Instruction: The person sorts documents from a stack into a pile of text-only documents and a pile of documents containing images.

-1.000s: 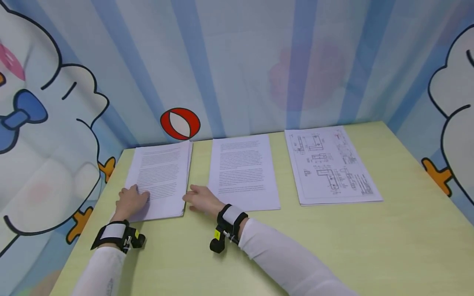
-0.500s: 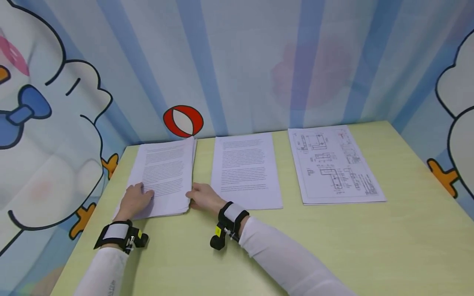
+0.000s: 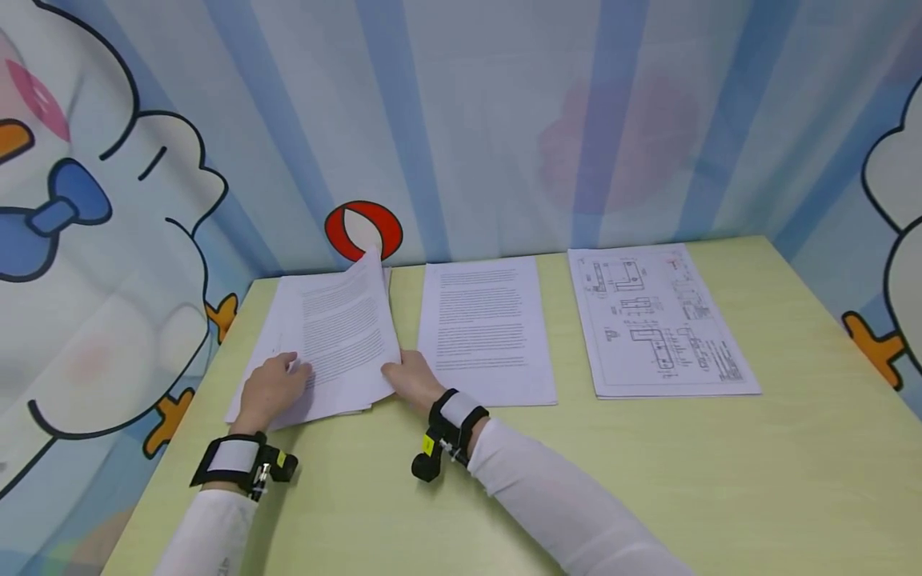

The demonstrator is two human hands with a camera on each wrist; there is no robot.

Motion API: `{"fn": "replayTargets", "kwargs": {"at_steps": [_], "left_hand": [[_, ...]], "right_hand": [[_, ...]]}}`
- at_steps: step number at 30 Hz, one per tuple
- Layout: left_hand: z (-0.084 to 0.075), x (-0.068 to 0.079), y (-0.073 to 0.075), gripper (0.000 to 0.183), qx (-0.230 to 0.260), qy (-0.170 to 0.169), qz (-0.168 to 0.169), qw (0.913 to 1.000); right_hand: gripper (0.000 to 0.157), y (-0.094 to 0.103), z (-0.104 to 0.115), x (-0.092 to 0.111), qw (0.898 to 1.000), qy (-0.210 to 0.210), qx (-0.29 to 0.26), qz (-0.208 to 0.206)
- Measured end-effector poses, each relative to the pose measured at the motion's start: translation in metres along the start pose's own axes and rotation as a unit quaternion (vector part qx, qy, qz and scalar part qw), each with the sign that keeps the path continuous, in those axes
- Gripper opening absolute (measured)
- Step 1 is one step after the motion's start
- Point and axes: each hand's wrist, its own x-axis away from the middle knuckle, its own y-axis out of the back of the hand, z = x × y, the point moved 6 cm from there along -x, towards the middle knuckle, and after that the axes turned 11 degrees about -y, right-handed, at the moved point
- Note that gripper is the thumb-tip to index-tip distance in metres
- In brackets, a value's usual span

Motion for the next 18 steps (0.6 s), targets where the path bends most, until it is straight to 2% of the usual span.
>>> {"fn": "replayTargets", "kwargs": {"at_steps": [4, 7, 10, 14, 18], "left_hand": [[0.000, 0.000, 0.001, 0.061, 0.024, 0.014, -0.006, 0.9996], [0.000, 0.000, 0.000, 0.061, 0.041, 0.020, -0.010, 0.9989], [0.000, -0.002, -0.001, 0.062, 0.056, 0.019, -0.018, 0.9981], [-0.001, -0.003, 0.002, 0.064, 0.074, 0.010, -0.043, 0.9963], [-0.003, -0.003, 0.007, 0.070, 0.126, 0.027, -0.077, 0.9887]], "right_hand": [[0.034, 0.007, 0.001, 0.001, 0.999, 0.000, 0.015, -0.030], [0.037, 0.012, 0.001, 0.003, 0.999, -0.007, 0.011, -0.035], [0.039, 0.016, 0.003, 0.006, 1.000, -0.010, -0.014, -0.025], [0.040, 0.020, 0.006, 0.014, 0.998, -0.011, -0.065, 0.004], [0.040, 0.024, 0.009, 0.022, 0.996, -0.007, -0.081, 0.019]]}}
